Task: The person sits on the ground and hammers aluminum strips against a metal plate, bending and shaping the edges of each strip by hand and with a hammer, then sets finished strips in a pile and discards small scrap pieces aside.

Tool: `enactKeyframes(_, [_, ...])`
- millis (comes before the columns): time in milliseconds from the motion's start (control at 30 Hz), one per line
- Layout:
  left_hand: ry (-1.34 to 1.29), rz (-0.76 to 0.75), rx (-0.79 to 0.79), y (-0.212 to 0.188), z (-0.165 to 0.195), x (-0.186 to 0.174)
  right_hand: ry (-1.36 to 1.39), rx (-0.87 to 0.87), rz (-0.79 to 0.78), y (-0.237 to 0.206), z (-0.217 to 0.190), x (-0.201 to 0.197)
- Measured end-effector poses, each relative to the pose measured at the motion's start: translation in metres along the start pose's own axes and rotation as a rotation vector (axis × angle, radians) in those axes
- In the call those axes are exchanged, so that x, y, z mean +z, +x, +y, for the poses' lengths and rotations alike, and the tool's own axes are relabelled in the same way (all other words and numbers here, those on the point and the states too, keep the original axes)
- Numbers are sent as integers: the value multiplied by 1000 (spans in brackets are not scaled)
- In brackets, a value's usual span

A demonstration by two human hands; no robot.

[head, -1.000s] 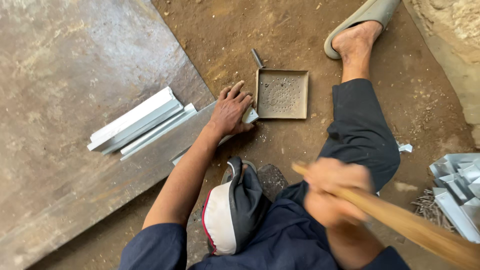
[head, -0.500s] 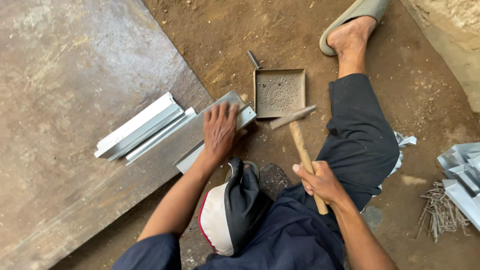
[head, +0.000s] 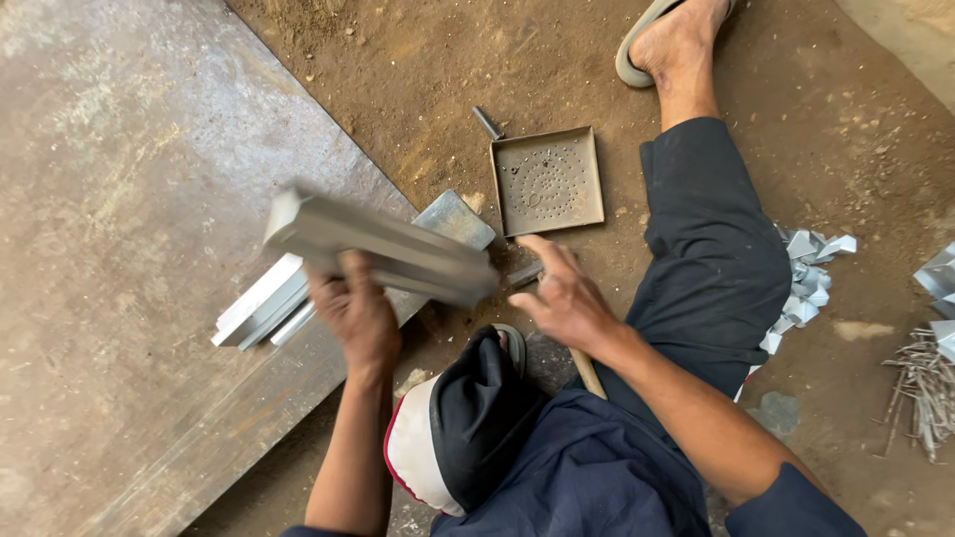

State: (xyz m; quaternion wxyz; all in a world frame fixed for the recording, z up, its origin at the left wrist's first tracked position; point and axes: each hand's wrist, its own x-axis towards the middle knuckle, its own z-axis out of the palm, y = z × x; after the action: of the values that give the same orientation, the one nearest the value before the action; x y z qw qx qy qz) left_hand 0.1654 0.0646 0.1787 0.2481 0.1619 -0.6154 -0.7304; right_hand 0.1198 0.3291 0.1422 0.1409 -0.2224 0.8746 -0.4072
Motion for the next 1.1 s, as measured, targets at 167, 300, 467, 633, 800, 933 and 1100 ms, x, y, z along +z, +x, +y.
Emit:
enactKeyframes(167, [-48,207,-171,-30,-8,-36,-99,-473,164,53,-28,50])
enactKeyframes(300, [300,166,-535,-76,-26,-77,-95,-520,149,88,-29,82])
enactKeyframes(467, [290,-88,-667,-123,-40,-100,-208,-575,147,99,-27,108])
enactKeyframes(633, [1177,-162,464,-76,-27,-80,-226,-569,103,93,-32,110])
enactKeyframes(800, [1247,-376,392,-13,-25,-42,-132,-528,139,83,-43,77])
enactKeyframes(933, [1227,-547,349,-1,-24,-54,293,-39,131,53,-7,21])
enactKeyframes(1100, [1284,-470,339,-18,-41,-62,230,217,719,-35,108,-83])
